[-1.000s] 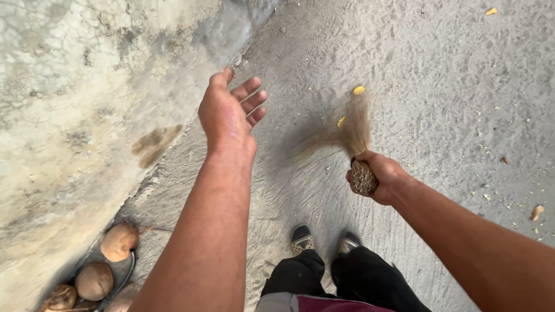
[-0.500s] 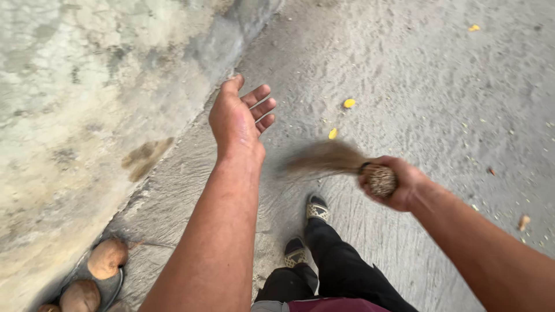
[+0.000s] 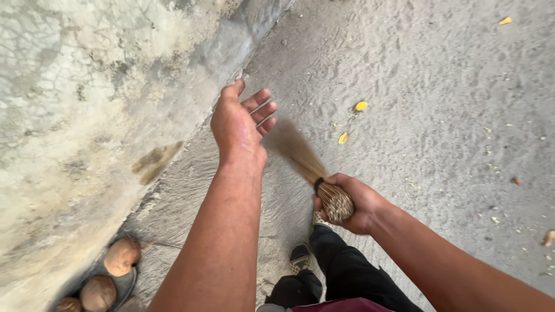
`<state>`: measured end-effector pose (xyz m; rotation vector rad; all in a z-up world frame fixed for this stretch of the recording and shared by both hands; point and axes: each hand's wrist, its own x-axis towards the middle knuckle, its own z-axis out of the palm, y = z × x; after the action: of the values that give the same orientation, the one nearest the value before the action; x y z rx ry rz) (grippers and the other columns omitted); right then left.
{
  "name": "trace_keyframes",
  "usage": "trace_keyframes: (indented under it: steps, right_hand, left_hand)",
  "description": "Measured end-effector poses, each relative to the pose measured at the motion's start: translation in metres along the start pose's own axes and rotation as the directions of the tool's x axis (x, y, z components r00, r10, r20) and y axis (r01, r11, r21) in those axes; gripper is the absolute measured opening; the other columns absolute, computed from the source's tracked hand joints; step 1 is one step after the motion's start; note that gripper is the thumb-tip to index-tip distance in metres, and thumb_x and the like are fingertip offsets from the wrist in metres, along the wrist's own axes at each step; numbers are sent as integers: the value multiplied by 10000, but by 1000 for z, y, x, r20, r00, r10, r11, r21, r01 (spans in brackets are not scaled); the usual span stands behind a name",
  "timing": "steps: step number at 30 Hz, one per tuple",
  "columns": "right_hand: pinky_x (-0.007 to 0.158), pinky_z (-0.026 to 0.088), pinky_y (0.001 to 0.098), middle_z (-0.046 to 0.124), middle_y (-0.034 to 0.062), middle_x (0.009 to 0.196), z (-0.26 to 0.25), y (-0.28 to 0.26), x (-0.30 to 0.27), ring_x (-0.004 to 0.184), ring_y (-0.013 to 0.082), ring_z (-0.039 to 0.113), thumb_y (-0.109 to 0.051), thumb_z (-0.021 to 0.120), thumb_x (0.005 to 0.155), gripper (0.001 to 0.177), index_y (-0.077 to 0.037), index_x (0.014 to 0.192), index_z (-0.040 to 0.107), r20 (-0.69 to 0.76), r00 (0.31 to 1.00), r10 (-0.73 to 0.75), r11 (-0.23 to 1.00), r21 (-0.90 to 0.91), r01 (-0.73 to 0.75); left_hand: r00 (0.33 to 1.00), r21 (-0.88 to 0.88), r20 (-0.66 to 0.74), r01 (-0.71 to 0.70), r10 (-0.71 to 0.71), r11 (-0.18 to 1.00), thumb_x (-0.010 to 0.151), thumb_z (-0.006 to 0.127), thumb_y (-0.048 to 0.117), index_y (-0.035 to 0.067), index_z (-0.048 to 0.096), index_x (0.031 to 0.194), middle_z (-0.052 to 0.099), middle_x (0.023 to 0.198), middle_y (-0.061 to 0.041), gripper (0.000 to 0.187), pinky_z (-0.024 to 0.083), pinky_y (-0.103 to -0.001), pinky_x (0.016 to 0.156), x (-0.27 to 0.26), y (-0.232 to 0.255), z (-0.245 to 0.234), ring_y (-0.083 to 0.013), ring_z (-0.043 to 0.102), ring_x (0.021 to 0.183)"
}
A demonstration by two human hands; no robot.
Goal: The person sweeps dirt and small debris across an outdoor ground surface using a hand broom, moving along a concrete wall and past a pile of coconuts.
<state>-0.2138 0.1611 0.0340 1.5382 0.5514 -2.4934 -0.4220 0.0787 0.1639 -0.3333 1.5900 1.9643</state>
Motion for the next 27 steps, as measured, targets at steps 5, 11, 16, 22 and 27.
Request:
trace_keyframes:
  steps: [5,11,16,22,27]
  right_hand:
    - [627,615,352,661,198,944,-5,-50,35,756,242,702,-277,540,1024,354,-24,1271,527,-242,970,27,997,77,-9]
    - [649,622,406,638,183,929,-14,-76,18,743,253,670,-291,467,1059,320,-36,1252,463,-383,906,-182,969,-227,98]
    - [596,600,425,625,163,891,2,-55,-10,692,246,660,-268,456,1052,311,-14,1231,472,-228,964,-136,988,-99,116]
    - [640,614,350,664,174,919,-6,-84,-17,729,221,698,-251,461,1056,277,-41,1230,506,-409,910,-69,989,93,117]
    - [650,620,411,652,152,911,-8,-80,-14,727,248,681,-251,485,1067,337,26,1259,499,-526,841,-128,990,-17,140]
  left_hand:
    - [1000,26,-14,-20,20,999,932,509,340,66,515,1442,744,887,-80,579,513,-318,614,15,7,16,-141,660,677]
    - [999,52,-41,8,-6,999,934,478,341,94,512,1443,742,910,-78,567,526,-316,616,20,-3,37,-124,671,691]
    - [999,37,19,47,-48,998,947,491,327,62,505,1434,742,916,-86,555,515,-312,615,27,-8,77,-137,665,683]
    - [995,116,101,-8,-4,993,943,473,318,70,491,1445,742,901,-87,560,528,-304,606,26,-10,106,-129,665,676]
    - [993,84,113,31,-41,996,943,500,342,67,503,1437,743,899,-81,565,518,-311,602,30,-6,105,-133,664,673]
